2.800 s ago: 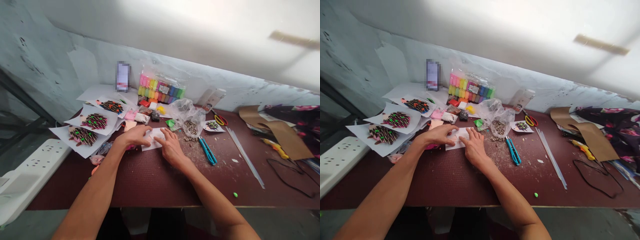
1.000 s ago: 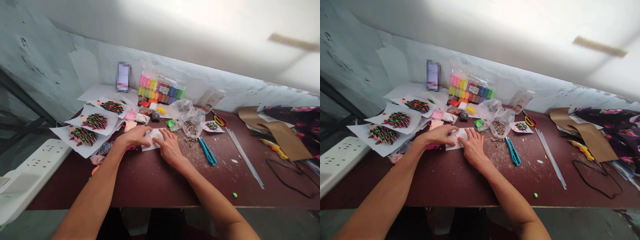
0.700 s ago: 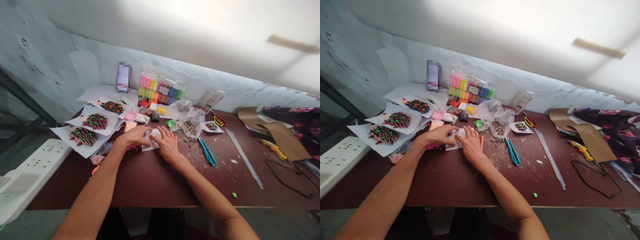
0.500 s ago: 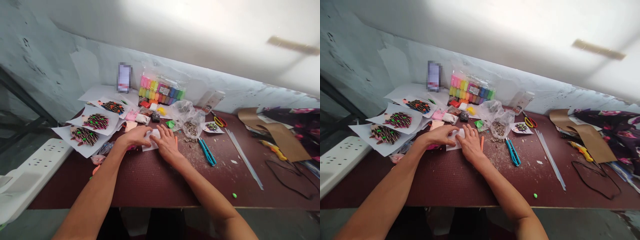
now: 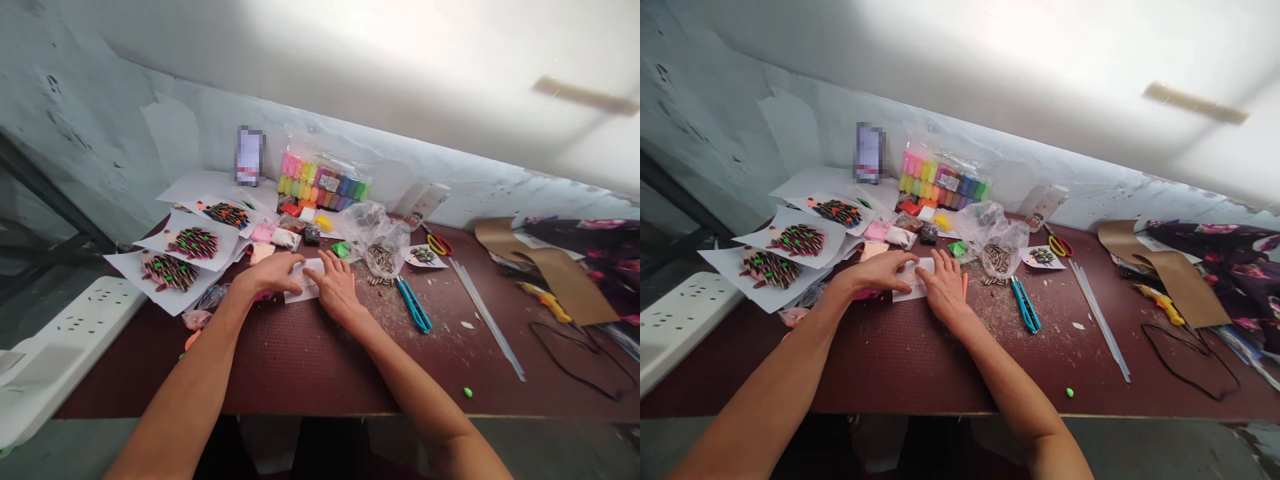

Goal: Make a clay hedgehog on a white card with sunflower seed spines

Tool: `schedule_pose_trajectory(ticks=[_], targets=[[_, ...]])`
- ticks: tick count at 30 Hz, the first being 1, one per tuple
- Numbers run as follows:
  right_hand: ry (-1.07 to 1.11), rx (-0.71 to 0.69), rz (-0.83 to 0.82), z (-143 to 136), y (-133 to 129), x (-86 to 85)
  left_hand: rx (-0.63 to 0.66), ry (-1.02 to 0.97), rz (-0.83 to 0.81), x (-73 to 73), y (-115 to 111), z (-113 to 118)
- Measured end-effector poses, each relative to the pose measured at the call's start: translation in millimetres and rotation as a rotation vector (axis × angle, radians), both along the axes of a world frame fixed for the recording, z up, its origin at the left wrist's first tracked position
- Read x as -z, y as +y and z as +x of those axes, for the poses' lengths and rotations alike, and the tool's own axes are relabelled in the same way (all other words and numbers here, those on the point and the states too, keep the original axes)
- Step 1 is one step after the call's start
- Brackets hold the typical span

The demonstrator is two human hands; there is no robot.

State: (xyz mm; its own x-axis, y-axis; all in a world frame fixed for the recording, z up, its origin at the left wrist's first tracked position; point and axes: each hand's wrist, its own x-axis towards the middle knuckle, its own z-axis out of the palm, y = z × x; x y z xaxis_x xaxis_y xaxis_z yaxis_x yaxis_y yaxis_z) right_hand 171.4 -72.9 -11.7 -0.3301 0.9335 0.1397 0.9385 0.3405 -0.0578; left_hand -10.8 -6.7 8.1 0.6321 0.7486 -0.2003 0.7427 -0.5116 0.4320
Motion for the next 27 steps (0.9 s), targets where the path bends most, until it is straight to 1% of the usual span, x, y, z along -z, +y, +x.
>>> schedule_pose_trajectory(ticks=[7,15,20,27], targets=[[0.002,0.091,0.008,1.1,-3.0,-2.9,0.002,0.007,0.001,-0.6,-0.1,0.7],[-0.017,0.027,0.012,-0.2,-0.4,-0.3,-0.010,0.002,-0.004,-1.3,-0.8,0.6],[-0.008,-0.044,-0.033,-4.1,-0.9,-3.2,0.003,-0.011,0.025,1.6,0.1,0.3],[0.004,-0.038,-0.052,-6.3,-1.0,-6.1,0.014,-0.040,0.034,6.8,2.1,0.2]])
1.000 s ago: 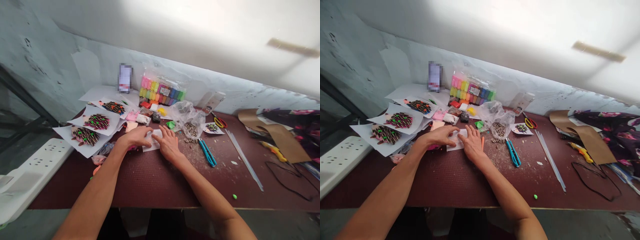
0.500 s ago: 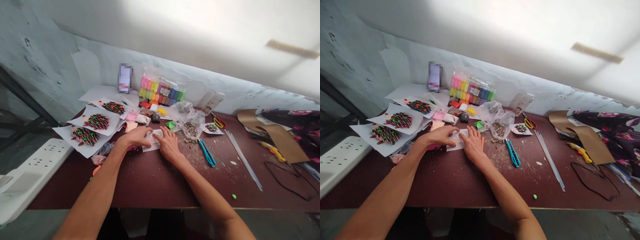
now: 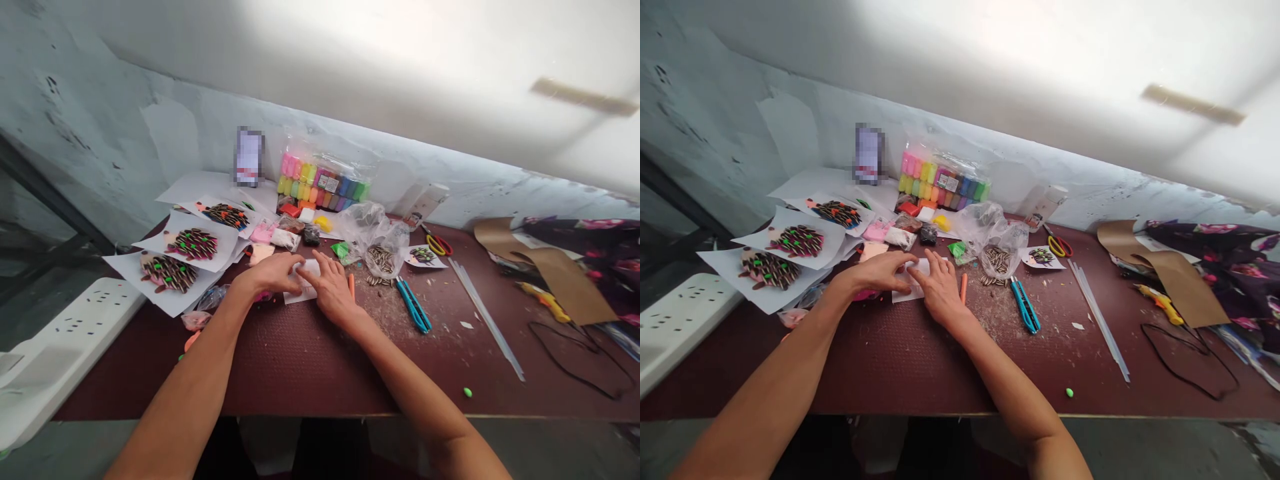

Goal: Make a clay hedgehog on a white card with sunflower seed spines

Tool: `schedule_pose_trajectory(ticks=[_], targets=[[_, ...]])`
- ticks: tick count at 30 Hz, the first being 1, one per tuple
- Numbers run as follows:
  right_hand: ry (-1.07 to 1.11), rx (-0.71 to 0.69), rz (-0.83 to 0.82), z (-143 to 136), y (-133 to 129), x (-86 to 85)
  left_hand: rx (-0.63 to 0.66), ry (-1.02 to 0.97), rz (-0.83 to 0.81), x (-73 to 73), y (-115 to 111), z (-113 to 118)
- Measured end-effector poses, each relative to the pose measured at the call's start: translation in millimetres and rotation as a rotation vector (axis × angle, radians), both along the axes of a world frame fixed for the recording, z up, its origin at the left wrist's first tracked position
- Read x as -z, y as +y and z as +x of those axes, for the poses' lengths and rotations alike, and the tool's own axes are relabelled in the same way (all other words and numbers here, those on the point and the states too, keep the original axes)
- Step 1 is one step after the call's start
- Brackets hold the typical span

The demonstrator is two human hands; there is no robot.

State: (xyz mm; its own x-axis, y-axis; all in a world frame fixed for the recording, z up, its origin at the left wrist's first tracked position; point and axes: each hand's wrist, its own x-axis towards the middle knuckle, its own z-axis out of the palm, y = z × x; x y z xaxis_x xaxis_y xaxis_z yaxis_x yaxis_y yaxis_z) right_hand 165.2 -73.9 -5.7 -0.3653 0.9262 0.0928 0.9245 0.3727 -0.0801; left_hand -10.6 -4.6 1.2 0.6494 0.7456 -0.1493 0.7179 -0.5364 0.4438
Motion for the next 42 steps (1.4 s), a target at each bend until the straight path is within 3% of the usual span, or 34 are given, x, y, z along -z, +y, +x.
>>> schedule_pose_trajectory(ticks=[17,23,29,42], targets=[[-0.044,0.077,0.009,8.1,3.6,-0.2,-0.025,0.043,-0.047,-7.8,-2.8,-0.4],[-0.062,0.162,-0.021,18.8,0.0,-5.0,-0.027,0.029,-0.093,-9.2,-2.7,-0.4],[-0.060,0.129,-0.093,16.9,-5.8,-6.4,-0.026,0.020,-0.092,-5.4,-1.1,-1.6],[-0.031,0.089,-0.011,10.3,-0.9,-0.5,-0.023,0.031,-0.059,-6.9,-2.5,-1.1]])
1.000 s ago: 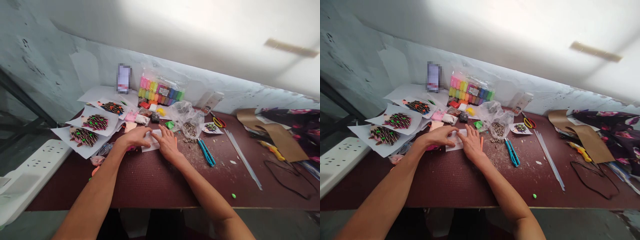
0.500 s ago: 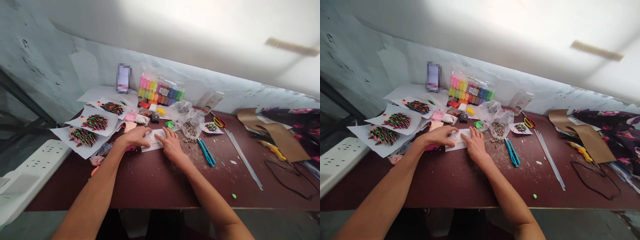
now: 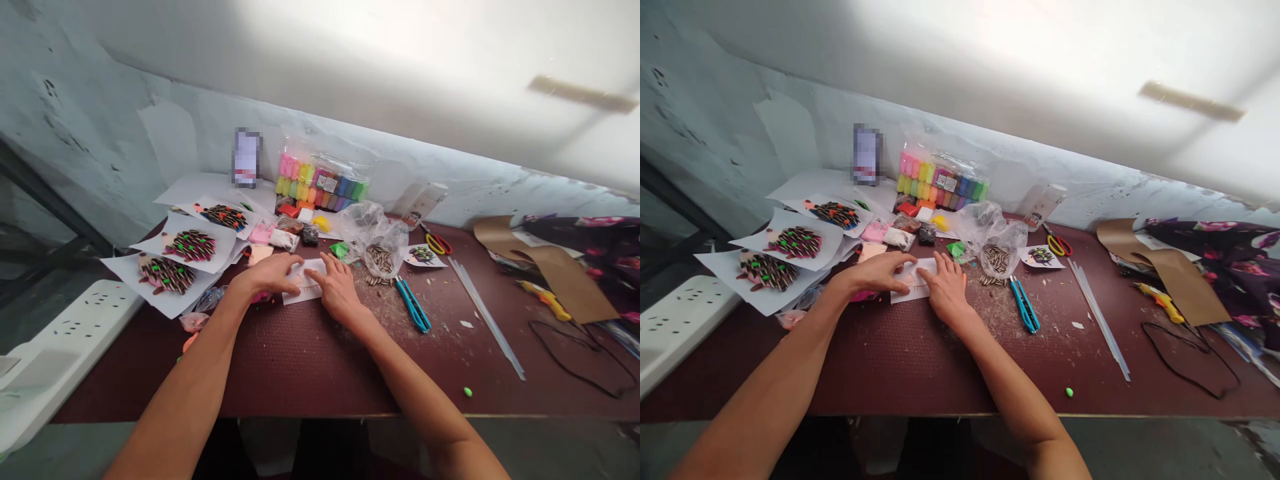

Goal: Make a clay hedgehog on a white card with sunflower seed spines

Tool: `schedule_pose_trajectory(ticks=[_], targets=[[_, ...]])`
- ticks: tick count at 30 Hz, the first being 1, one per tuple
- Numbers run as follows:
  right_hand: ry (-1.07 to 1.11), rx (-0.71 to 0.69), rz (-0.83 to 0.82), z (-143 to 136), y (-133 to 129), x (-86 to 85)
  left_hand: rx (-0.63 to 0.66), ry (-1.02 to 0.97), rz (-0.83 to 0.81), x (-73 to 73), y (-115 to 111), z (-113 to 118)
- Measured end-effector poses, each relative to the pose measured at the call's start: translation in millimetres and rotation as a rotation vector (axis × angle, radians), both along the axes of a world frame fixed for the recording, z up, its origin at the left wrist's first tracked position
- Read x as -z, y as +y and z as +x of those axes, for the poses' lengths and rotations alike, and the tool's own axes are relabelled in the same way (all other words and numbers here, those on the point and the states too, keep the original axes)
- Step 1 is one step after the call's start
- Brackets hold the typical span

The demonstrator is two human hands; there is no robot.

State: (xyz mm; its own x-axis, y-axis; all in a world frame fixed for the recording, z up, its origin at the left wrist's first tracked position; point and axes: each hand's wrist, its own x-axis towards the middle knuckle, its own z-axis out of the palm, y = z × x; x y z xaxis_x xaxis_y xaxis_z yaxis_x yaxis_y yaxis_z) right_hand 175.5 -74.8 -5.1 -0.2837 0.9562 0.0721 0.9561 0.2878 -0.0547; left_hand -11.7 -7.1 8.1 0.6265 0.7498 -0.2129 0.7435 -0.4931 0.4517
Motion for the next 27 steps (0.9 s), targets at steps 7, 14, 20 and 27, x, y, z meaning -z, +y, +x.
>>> schedule_pose_trajectory(ticks=[7,14,20,27], targets=[[0.025,-0.017,-0.014,-2.9,1.0,-0.6,0.009,0.004,0.014,-1.0,-0.3,0.5],[0.063,0.025,0.003,-1.8,0.6,0.2,0.009,-0.004,0.017,-0.4,0.0,0.1],[0.030,-0.016,0.007,-2.2,1.9,1.0,-0.001,0.010,0.021,-1.4,-0.6,1.0],[0.039,-0.035,0.037,-2.1,1.7,4.9,0.007,-0.006,0.029,0.7,-0.1,0.5]])
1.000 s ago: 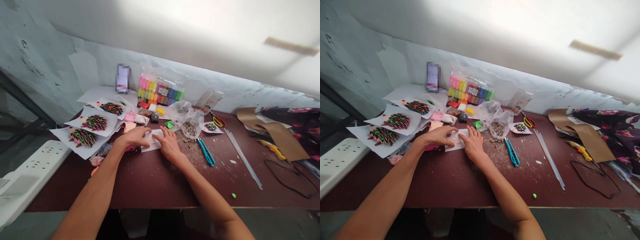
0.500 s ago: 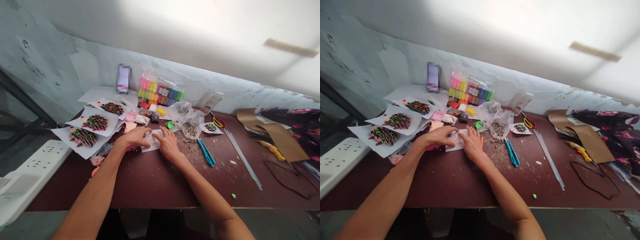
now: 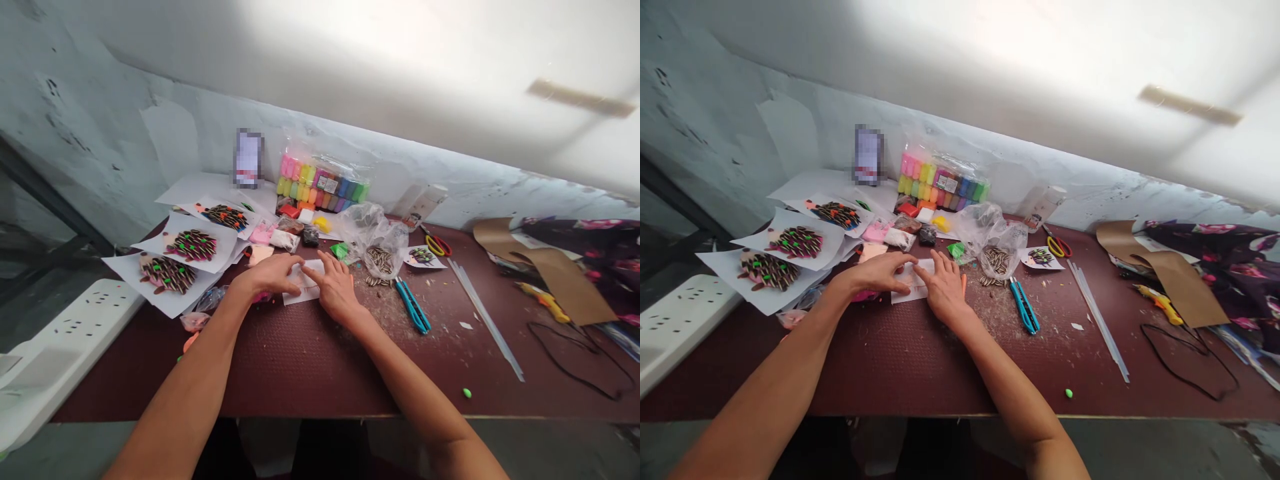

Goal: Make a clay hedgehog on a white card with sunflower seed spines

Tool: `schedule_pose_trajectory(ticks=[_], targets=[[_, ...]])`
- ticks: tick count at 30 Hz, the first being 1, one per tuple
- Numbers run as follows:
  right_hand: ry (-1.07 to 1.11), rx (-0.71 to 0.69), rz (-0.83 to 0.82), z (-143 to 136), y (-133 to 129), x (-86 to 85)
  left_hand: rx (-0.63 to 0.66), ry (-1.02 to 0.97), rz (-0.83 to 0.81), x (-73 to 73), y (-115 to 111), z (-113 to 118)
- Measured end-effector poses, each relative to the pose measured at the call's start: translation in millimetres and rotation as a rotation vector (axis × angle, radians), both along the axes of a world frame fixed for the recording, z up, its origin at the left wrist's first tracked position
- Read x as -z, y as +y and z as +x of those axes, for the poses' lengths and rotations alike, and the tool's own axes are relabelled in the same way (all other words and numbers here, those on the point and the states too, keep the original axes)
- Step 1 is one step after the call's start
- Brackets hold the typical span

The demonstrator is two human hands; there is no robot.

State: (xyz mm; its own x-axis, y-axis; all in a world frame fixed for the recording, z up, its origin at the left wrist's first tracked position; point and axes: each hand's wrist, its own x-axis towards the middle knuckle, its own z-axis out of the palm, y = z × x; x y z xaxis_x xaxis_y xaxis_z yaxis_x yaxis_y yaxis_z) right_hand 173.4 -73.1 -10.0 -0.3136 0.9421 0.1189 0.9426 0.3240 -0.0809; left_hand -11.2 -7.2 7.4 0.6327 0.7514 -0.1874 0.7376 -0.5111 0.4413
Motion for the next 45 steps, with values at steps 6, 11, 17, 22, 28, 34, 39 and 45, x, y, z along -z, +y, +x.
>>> schedule_pose_trajectory(ticks=[6,11,17,22,28,34,39,45], targets=[[-0.033,-0.057,-0.010,-2.1,-0.7,-2.1,0.005,0.002,0.000,0.5,0.5,-0.3],[-0.073,-0.057,-0.029,-3.4,-4.5,-5.4,0.004,-0.007,-0.021,1.8,1.2,0.1],[-0.129,0.010,-0.087,3.9,-6.5,-12.8,-0.011,-0.013,-0.031,1.6,0.8,0.3],[-0.139,0.051,-0.142,9.3,-5.1,-15.4,-0.008,-0.008,-0.044,2.9,1.4,-0.6],[-0.148,0.121,-0.146,19.3,-6.6,-16.2,-0.012,-0.022,-0.047,6.7,3.5,-1.4],[-0.185,0.084,-0.210,21.7,-10.6,-20.9,-0.008,-0.045,-0.060,7.5,4.1,-3.2],[-0.172,0.122,-0.202,26.9,-10.5,-26.1,-0.003,-0.042,-0.056,7.9,4.6,-3.5],[-0.200,0.113,-0.225,28.1,-12.4,-28.2,-0.002,-0.033,-0.058,6.3,4.4,-3.0]])
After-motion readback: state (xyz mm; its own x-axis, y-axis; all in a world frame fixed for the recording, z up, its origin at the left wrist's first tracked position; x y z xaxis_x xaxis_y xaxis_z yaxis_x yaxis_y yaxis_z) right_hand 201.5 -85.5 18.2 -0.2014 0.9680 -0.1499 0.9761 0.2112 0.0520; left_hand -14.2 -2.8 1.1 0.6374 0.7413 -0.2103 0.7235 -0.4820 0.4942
